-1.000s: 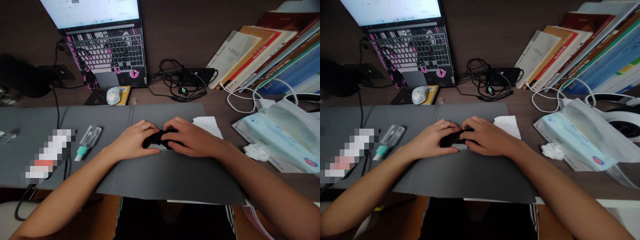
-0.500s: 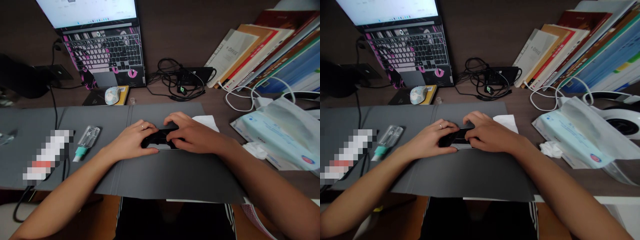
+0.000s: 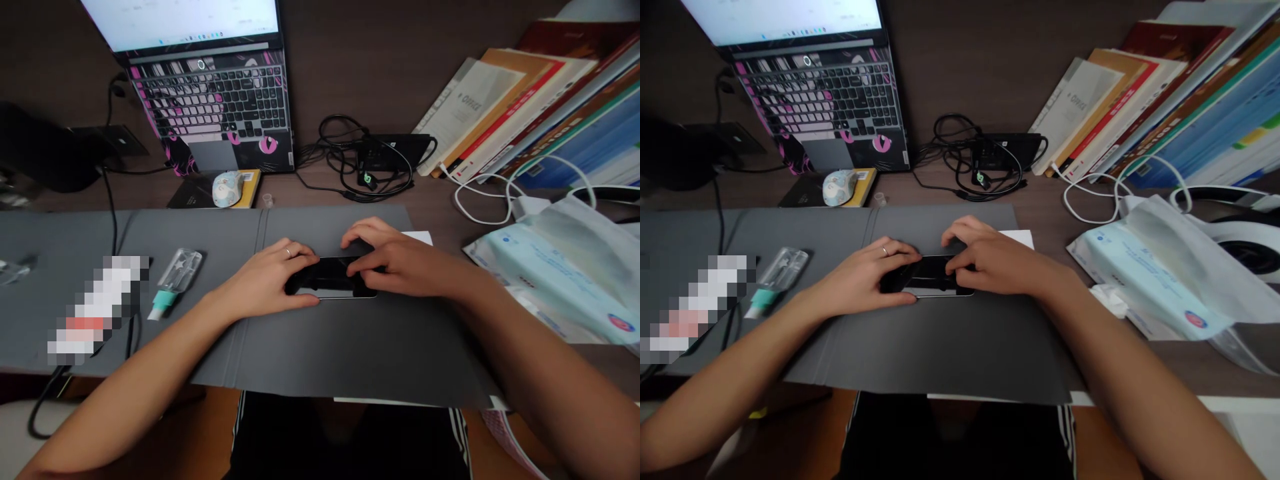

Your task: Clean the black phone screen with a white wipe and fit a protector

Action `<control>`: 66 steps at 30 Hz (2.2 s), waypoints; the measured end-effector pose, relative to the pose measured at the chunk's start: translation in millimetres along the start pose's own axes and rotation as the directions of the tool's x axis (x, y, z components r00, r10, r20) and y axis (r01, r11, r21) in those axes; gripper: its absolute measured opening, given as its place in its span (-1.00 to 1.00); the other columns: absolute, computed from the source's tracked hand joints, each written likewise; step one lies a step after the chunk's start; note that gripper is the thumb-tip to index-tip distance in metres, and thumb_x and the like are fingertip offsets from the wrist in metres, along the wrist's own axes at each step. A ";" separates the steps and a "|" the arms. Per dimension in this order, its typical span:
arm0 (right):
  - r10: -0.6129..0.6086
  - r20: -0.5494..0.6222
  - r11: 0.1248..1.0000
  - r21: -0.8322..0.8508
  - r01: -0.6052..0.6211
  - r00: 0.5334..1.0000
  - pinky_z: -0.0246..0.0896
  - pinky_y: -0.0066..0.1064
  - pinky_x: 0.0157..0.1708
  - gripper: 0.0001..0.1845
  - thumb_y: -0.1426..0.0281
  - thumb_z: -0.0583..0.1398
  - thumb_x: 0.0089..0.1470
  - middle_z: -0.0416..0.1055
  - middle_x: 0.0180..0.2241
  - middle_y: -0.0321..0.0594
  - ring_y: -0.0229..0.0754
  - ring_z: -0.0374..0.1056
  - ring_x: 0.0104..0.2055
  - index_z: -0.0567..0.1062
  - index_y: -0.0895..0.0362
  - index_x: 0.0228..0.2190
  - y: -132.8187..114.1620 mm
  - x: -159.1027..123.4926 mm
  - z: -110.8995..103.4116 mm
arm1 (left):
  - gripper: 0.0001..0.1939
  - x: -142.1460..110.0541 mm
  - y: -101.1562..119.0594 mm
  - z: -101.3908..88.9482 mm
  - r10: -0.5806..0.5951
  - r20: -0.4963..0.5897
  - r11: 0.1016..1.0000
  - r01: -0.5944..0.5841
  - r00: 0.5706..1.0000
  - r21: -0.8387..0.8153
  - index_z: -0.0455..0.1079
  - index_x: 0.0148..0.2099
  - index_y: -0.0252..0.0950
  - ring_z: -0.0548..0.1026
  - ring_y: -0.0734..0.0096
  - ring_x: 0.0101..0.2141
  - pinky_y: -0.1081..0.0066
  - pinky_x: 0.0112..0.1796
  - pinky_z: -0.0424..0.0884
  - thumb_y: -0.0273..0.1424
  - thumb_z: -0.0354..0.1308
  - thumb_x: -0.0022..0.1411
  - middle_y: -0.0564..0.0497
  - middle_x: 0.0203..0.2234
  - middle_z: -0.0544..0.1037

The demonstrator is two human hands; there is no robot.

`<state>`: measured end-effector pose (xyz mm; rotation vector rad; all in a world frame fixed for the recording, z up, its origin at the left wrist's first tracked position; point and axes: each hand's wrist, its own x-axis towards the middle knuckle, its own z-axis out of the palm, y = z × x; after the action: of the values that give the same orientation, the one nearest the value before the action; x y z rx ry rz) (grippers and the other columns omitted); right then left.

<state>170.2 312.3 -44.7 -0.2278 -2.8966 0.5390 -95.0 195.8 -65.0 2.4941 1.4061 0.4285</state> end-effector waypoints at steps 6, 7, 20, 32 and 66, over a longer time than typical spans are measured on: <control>-0.015 -0.027 1.000 -0.015 0.014 1.000 0.13 -0.06 0.20 -0.73 0.41 0.14 0.24 0.28 0.09 -0.06 0.04 0.11 0.23 0.67 0.05 -0.25 -6.5 6.3 7.0 | -0.44 0.5 0.0 -0.3 -0.009 0.012 1.000 0.009 1.000 0.010 0.38 0.21 -0.26 0.41 0.10 0.04 0.12 0.08 0.41 -0.05 0.22 0.31 -0.12 0.08 0.48; -0.015 -0.032 1.000 -0.016 0.014 0.999 0.13 -0.06 0.20 -0.73 0.41 0.14 0.25 0.28 0.09 -0.05 0.04 0.11 0.23 0.67 0.05 -0.23 -7.2 7.2 7.9 | -0.44 0.6 0.1 -0.3 -0.013 0.015 1.000 0.013 1.000 0.010 0.38 0.22 -0.26 0.41 0.10 0.04 0.11 0.08 0.41 -0.04 0.22 0.31 -0.12 0.07 0.48; -0.030 -0.003 0.998 -0.052 0.030 1.000 0.08 0.00 0.25 -0.65 0.33 0.04 0.38 0.17 0.15 0.02 0.06 0.05 0.28 0.55 0.04 0.04 -20.9 33.9 28.0 | -0.46 1.9 -0.1 0.2 -0.009 0.021 0.999 0.010 1.000 -0.033 0.40 0.19 -0.27 0.39 0.11 0.06 0.14 0.09 0.39 -0.05 0.23 0.31 -0.14 0.09 0.46; 0.040 -0.143 0.999 -0.027 -0.044 0.989 0.09 -0.02 0.30 -0.59 0.32 -0.01 0.41 0.10 0.34 -0.06 0.02 0.11 0.36 0.42 -0.02 0.19 -25.2 4.8 -2.7 | -0.43 1.9 2.4 -1.9 -0.005 0.019 1.000 0.005 1.000 -0.002 0.36 0.21 -0.30 0.40 0.09 0.04 0.15 0.08 0.38 -0.06 0.23 0.31 -0.13 0.04 0.47; 0.300 -0.145 0.950 -0.039 -0.309 0.943 0.24 -0.24 -0.09 -0.69 0.24 0.01 0.38 0.41 -0.23 -0.09 -0.07 0.34 -0.15 0.48 0.10 -0.25 -32.4 -16.7 22.5 | -0.70 -1.3 -46.0 -11.6 -0.012 0.009 0.990 0.013 1.000 -0.140 0.46 -0.06 -0.29 0.43 0.30 -0.24 0.30 -0.17 0.35 -0.41 0.11 0.14 -0.03 -0.25 0.45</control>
<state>177.9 271.7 -56.0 -0.7031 -2.7590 0.4596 -136.2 218.6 -70.6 2.3712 1.3392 0.4962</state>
